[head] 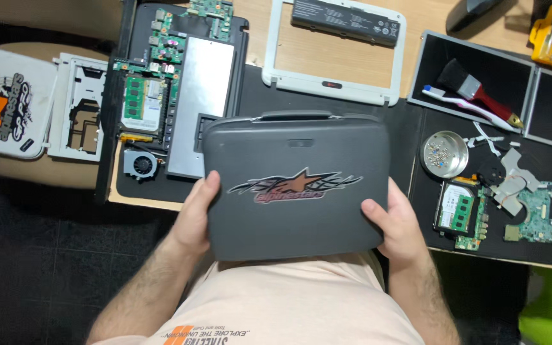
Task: The person disassembles a laptop, removing the back cover, battery, and keyboard. They then use a toothbrush and a paintbrush to clean dust from a small circuit board and the main motherboard.
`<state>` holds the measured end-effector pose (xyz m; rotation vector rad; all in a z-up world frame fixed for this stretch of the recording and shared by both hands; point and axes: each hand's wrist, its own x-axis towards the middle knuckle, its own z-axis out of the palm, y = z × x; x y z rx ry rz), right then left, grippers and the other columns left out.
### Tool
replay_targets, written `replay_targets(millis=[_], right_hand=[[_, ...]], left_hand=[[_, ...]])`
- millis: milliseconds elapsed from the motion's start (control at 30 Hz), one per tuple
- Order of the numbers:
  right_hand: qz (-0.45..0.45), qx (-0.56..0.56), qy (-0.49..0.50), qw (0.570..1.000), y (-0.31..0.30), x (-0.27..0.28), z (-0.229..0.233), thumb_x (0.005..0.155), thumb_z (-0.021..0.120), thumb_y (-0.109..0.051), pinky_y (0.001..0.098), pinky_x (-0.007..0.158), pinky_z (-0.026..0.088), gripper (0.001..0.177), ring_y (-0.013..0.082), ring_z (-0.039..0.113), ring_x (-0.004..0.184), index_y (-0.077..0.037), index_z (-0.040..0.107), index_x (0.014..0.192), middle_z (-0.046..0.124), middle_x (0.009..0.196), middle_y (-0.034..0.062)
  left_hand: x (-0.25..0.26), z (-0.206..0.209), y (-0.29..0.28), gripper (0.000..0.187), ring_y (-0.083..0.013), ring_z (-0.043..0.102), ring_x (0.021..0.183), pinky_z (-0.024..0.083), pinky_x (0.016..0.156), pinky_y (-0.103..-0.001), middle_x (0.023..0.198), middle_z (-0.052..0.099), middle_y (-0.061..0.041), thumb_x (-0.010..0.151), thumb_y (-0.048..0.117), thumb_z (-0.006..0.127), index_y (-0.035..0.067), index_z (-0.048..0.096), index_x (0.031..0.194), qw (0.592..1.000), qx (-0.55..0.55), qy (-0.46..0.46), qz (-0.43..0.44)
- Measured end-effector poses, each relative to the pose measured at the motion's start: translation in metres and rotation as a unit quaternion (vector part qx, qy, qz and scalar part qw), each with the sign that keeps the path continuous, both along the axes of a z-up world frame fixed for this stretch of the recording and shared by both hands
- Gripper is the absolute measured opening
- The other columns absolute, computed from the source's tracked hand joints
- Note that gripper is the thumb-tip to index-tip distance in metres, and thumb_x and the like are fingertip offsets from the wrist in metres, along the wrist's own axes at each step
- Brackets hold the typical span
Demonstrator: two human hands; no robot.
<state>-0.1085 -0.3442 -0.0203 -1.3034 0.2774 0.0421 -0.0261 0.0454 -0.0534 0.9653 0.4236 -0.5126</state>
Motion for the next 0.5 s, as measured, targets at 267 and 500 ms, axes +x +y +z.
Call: replay_targets(millis=[267,500], right_hand=[[-0.034,0.036,0.01,0.999,-0.021,0.002,-0.004,0.114,0.06,-0.014,0.0526,0.112,0.067,0.089,0.0263,0.071,0.141,-0.008,0.027,0.196,0.068,0.17,0.0268],[0.017,-0.036,0.068,0.997,-0.033,-0.01,-0.017,0.109,0.067,-0.02,0.0605,0.118,0.063,0.099,0.0404,0.066,0.152,-0.007,0.023,0.197,0.057,0.182,0.0342]], left_hand=[[0.025,0.027,-0.014,0.097,-0.0265,0.07,0.137,0.069,0.117,-0.052,0.166,0.068,-0.022,0.116,0.028,0.076,0.007,0.02,0.193,0.962,0.038,-0.235,-0.137],[0.016,0.076,-0.016,0.12,-0.0354,0.075,0.133,0.078,0.106,-0.058,0.17,0.06,-0.027,0.104,0.004,0.084,0.013,0.008,0.196,0.954,0.096,-0.203,-0.199]])
